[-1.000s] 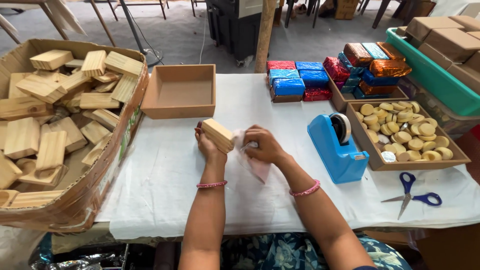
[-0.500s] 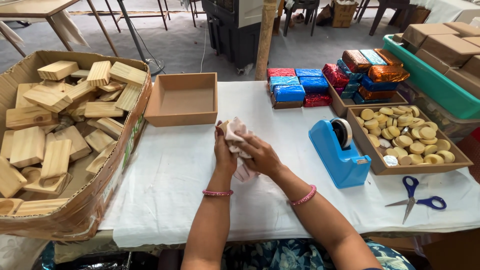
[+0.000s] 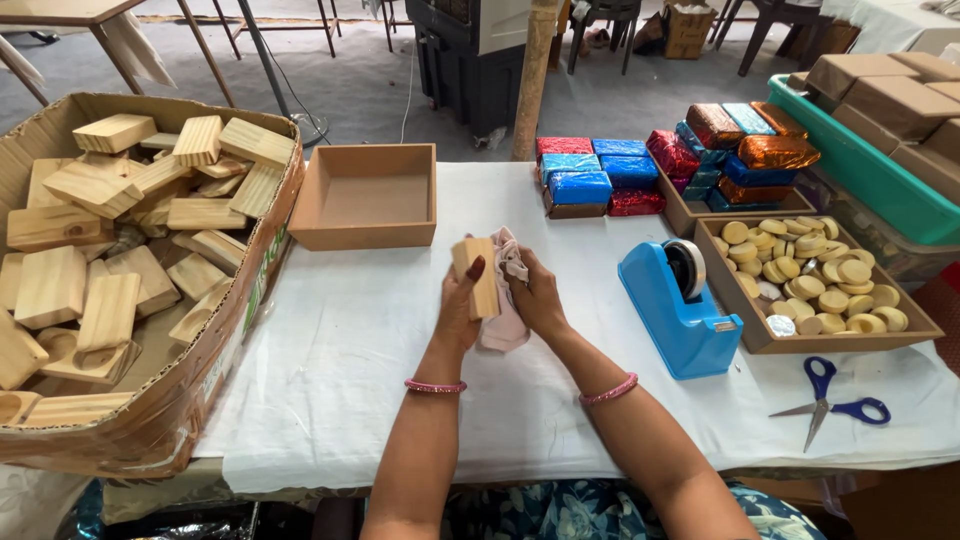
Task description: The person wipes a small wooden block with a cloth, then places a round wooden piece into a recess on the block. They continue wiping the block and then wrap it in a sheet of shiny blue foil.
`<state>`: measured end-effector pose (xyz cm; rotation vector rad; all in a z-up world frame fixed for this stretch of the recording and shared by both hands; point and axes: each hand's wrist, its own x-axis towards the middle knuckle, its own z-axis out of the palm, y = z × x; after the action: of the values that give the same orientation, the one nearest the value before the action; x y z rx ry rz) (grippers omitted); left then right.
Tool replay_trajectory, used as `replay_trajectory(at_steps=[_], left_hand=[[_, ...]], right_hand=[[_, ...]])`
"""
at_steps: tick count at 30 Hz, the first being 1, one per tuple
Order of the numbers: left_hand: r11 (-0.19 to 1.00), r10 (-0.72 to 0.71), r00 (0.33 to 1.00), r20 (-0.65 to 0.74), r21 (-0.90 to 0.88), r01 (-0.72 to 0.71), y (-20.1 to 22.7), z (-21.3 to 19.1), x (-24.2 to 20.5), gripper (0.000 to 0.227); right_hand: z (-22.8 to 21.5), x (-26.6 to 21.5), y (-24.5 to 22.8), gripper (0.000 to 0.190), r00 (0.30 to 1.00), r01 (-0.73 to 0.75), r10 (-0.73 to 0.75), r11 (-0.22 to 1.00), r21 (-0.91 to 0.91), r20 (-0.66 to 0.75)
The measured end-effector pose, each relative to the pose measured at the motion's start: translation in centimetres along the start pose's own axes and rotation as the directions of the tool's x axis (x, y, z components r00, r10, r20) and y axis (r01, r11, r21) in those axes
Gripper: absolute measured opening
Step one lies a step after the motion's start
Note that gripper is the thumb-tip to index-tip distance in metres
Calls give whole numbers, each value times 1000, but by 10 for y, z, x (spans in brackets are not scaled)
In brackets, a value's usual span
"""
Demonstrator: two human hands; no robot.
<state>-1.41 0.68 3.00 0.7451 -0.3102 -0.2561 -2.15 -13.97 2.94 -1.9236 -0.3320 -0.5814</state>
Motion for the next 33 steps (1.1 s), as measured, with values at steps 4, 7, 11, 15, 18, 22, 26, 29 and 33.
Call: replay_trajectory(at_steps=[4, 7, 11, 15, 18, 22, 26, 29, 33], left_hand=[[984, 177, 964, -198, 32, -174, -7, -21, 14, 66], [965, 259, 932, -255, 112, -238, -19, -35, 25, 53], [994, -5, 978, -210, 107, 28, -13, -9, 13, 49], [993, 17, 997, -76, 118, -8, -21, -8, 14, 50], [980, 167, 963, -212, 140, -139, -21, -17, 17, 54], [918, 396, 827, -399, 195, -345, -13, -34, 24, 50], [892, 450, 748, -488, 279, -355, -14, -39, 25, 43], [924, 365, 876, -316, 239, -299, -22, -47, 27, 48], [994, 71, 957, -283, -63, -92, 2, -4, 5, 65]], right_hand=[[-4, -5, -15, 51, 994, 108, -109, 993, -44, -24], [-6, -6, -44, 48, 905, 420, -422, 872, -251, 49], [-6, -6, -62, 54, 780, 587, -615, 659, -470, 113], [-12, 4, -20, 50, 919, 387, -393, 911, -146, -19], [-1, 5, 4, 38, 971, -232, 175, 846, 481, 161], [3, -2, -11, 36, 908, -368, 244, 854, 368, 341], [-5, -9, -41, 47, 970, 26, -14, 999, -46, 241], [-6, -16, -45, 48, 926, 348, -283, 898, -269, 250], [-1, -14, -42, 48, 874, 485, -457, 827, -284, 163]])
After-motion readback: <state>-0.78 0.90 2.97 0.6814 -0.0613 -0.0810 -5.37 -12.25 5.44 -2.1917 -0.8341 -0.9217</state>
